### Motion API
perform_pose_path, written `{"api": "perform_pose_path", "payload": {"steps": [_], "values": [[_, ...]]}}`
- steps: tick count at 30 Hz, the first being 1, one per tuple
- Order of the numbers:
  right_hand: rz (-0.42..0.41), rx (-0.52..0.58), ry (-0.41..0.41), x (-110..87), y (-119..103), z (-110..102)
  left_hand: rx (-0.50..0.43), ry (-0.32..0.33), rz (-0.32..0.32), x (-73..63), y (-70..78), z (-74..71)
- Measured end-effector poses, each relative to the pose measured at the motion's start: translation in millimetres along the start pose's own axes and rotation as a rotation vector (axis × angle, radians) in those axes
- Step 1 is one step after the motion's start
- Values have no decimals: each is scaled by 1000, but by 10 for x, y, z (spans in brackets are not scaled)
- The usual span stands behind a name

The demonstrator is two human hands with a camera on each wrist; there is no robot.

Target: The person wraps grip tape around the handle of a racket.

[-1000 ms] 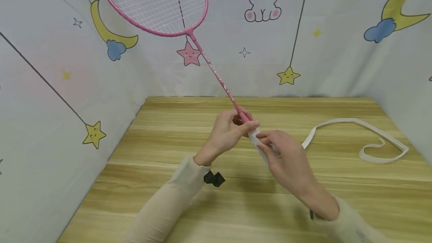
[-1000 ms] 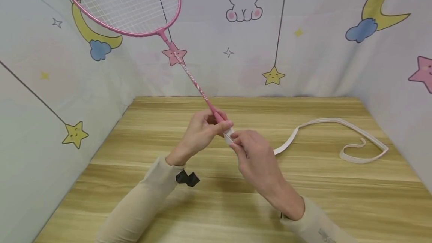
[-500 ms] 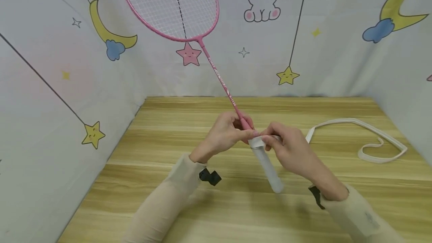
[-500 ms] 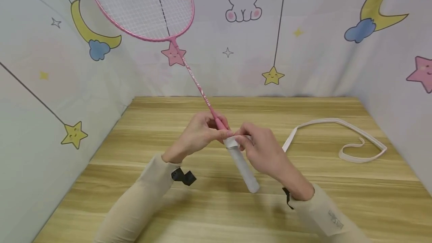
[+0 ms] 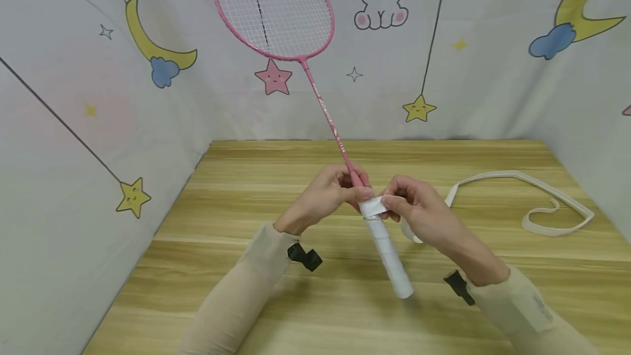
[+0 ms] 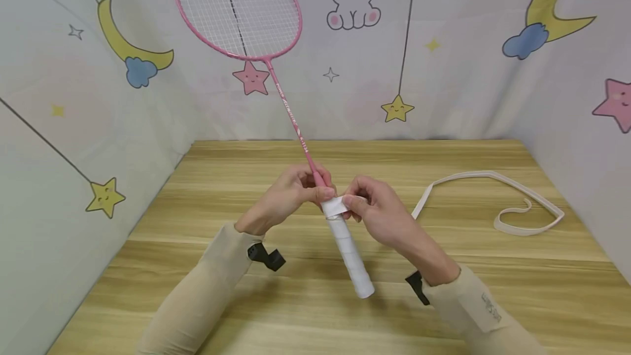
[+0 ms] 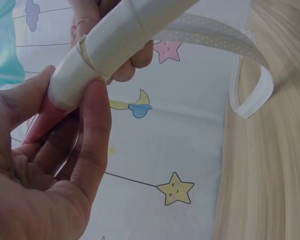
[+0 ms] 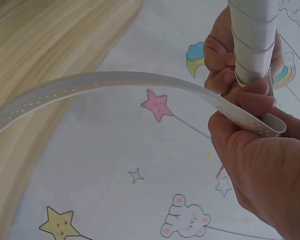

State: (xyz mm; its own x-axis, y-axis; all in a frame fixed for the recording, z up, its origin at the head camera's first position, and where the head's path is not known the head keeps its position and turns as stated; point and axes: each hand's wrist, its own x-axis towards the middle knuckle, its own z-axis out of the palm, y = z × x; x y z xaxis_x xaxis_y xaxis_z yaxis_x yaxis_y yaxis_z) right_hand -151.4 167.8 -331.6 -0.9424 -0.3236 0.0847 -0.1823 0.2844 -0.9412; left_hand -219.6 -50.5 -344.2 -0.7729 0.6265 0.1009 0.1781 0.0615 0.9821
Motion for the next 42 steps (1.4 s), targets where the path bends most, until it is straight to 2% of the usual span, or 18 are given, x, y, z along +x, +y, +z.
{"api": "perform_pose_path", "payload": {"steps": [4, 13, 21, 24, 29, 32, 34, 38, 42], "values": [[-12, -28, 30, -4, 2, 18, -4, -4, 7, 0, 3, -6], [-4, -166, 95, -7, 10, 62, -33, -35, 30, 12, -17, -28], [22, -19, -21, 45, 110, 60, -33, -94, 37, 14, 1, -68], [-5, -58, 22, 49, 164, 88, 11, -112, 23, 10, 27, -67], [-50, -144, 115, 39, 204, 133, 65, -103, -18, -8, 81, -69], [-17, -109, 78, 41, 201, 118, 44, -91, -57, -15, 82, -91], [35, -52, 19, 50, 203, 94, 26, -86, -79, -14, 73, -107], [132, 62, -77, 84, 225, 63, 25, -88, -89, -11, 62, -121], [128, 93, -60, 103, 258, 58, 52, -98, -65, -19, 75, -111]]}}
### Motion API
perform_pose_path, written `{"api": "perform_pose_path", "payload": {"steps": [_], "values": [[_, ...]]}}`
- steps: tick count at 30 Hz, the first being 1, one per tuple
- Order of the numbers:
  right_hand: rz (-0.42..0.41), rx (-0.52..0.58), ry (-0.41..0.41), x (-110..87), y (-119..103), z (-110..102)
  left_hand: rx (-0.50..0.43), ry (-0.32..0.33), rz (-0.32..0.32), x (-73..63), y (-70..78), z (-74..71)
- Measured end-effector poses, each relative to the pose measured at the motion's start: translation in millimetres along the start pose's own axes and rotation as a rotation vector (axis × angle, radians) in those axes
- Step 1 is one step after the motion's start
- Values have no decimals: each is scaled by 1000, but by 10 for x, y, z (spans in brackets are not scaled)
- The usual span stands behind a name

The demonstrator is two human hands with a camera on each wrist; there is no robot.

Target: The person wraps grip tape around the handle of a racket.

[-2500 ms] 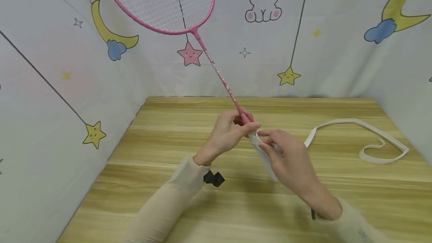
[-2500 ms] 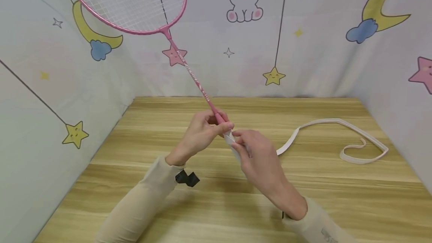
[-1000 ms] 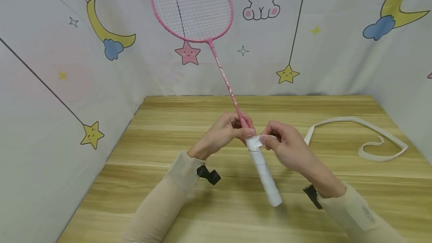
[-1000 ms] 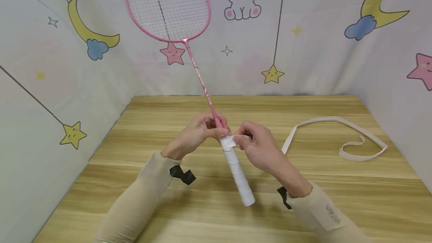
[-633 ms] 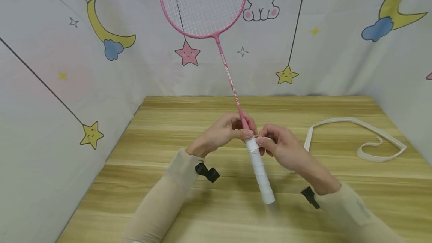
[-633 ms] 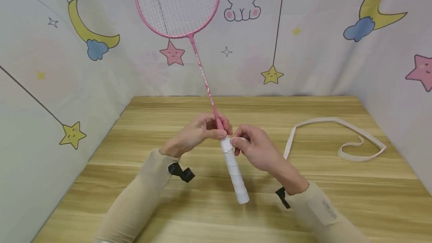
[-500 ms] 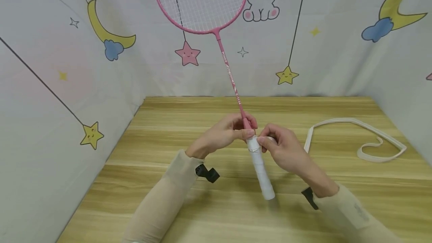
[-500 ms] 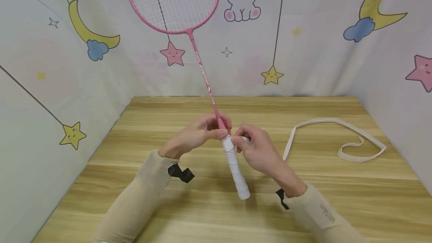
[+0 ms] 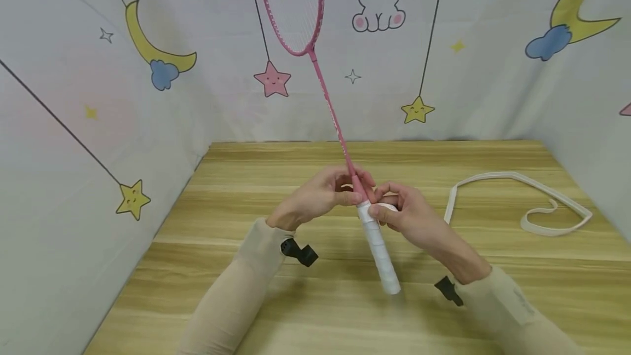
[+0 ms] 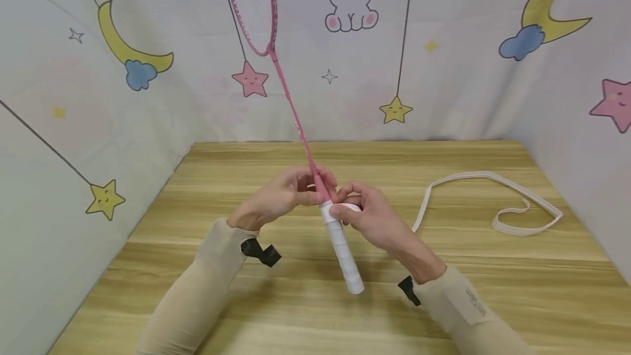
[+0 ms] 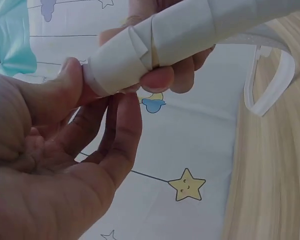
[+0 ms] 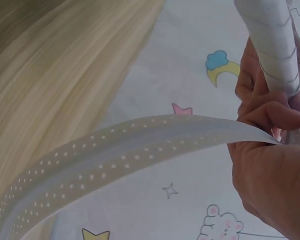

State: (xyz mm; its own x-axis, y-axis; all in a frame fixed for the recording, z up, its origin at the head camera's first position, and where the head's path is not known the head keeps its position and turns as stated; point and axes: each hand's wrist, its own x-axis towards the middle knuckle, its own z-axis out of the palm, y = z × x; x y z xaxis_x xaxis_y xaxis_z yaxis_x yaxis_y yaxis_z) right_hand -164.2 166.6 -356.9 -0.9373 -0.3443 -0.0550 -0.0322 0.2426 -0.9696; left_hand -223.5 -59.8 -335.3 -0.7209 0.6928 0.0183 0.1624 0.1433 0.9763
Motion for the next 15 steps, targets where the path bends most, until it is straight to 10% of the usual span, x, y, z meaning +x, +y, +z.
{"api": "perform_pose_path", "payload": {"steps": [15], "values": [[-92, 70, 278, 9, 12, 66, 282, 343, 116, -49, 12, 344]]}}
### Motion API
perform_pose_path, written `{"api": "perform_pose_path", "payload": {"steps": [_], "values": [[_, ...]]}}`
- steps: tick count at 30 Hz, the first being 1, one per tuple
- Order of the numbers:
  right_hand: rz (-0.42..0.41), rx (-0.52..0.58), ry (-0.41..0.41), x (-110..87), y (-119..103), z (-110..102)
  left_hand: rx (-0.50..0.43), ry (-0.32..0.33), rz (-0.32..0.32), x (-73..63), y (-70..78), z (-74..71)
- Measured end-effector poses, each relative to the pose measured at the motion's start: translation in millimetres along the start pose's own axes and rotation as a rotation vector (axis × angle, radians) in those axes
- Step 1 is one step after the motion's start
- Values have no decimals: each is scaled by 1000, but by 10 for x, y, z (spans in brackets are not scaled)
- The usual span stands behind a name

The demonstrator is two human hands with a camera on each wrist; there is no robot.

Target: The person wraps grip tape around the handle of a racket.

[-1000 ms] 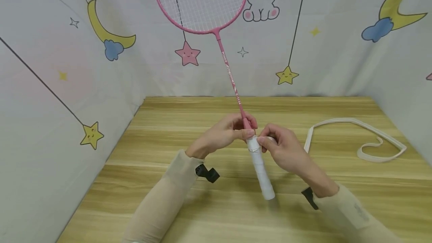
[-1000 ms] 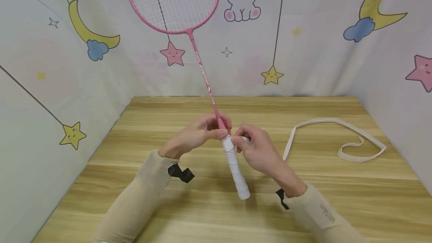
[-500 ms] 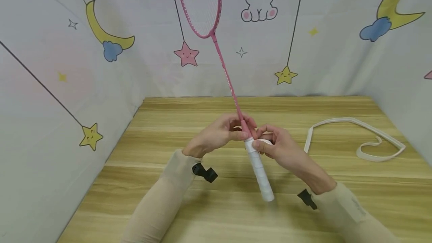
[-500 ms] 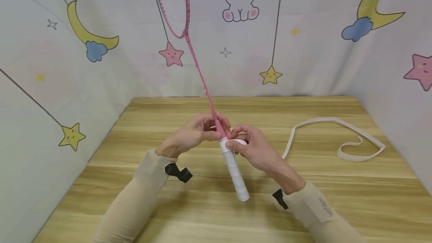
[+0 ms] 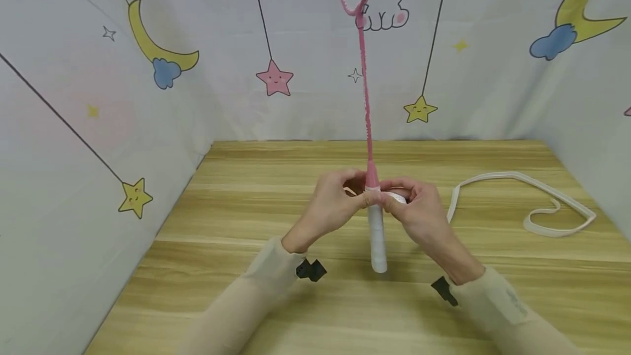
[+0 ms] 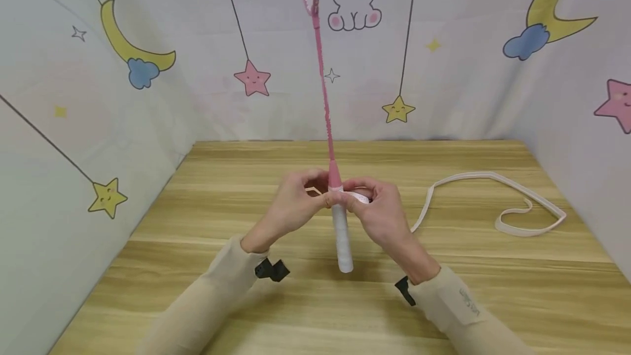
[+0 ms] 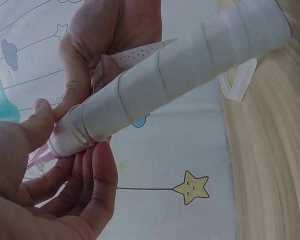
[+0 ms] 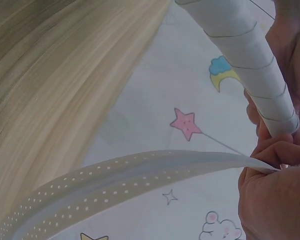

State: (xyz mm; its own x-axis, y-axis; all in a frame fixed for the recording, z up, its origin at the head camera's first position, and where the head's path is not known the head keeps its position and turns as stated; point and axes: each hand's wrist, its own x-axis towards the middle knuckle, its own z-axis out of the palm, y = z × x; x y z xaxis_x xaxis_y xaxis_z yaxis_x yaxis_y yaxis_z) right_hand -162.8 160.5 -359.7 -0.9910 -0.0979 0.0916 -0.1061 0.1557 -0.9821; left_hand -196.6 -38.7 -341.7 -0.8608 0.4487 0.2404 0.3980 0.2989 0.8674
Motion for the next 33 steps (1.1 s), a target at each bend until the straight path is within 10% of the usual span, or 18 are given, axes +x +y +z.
{"api": "perform_pose_path", "payload": {"steps": [13, 25, 33], "values": [[-8, -37, 51, -92, -32, 15, -112, -179, 70, 68, -100, -39], [-54, -302, -117, -107, -191, -148, -83, -256, 19, 35, -54, -176], [-55, -259, -215, -116, -212, -193, -173, -322, 26, 26, -60, -223]]}}
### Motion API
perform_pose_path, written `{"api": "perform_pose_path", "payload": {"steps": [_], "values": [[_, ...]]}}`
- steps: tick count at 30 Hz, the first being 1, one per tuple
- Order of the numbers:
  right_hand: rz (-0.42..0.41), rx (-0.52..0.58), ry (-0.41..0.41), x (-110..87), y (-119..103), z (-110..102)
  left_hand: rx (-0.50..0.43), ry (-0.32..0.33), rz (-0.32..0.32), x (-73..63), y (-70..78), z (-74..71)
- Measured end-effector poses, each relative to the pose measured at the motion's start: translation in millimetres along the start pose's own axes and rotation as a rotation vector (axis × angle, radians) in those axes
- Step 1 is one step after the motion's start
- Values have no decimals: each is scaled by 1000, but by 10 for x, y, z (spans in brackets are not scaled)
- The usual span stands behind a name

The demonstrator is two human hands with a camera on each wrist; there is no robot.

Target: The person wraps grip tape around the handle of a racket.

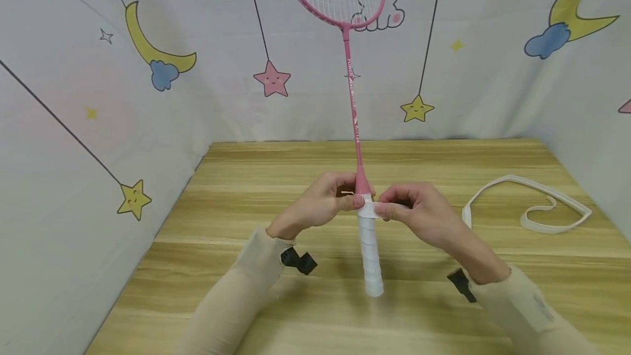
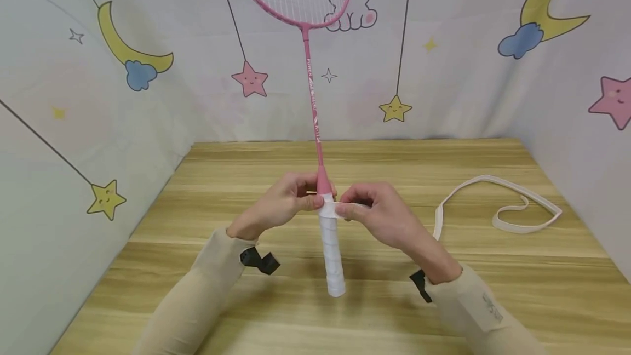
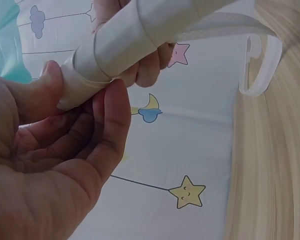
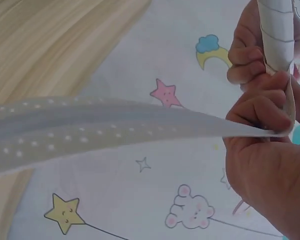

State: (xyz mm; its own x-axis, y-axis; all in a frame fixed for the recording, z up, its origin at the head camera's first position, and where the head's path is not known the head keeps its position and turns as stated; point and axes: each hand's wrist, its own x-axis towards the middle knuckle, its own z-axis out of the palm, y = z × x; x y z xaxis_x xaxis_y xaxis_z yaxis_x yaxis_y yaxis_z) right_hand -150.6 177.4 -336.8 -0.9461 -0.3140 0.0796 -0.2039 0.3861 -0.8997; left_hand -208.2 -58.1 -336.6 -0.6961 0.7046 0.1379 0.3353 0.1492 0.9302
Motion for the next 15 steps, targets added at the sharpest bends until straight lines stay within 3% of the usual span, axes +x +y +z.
{"api": "perform_pose_path", "payload": {"steps": [5, 11, 15], "values": [[-31, 58, -72, 1, -8, 8, -39, -43, 5, 7, 18, 0], [-60, 37, -65, -31, -54, -20, -34, -65, -8, 15, 17, 4], [-33, 25, -59, -23, -79, -20, -79, -65, -4, 10, 2, 3]]}}
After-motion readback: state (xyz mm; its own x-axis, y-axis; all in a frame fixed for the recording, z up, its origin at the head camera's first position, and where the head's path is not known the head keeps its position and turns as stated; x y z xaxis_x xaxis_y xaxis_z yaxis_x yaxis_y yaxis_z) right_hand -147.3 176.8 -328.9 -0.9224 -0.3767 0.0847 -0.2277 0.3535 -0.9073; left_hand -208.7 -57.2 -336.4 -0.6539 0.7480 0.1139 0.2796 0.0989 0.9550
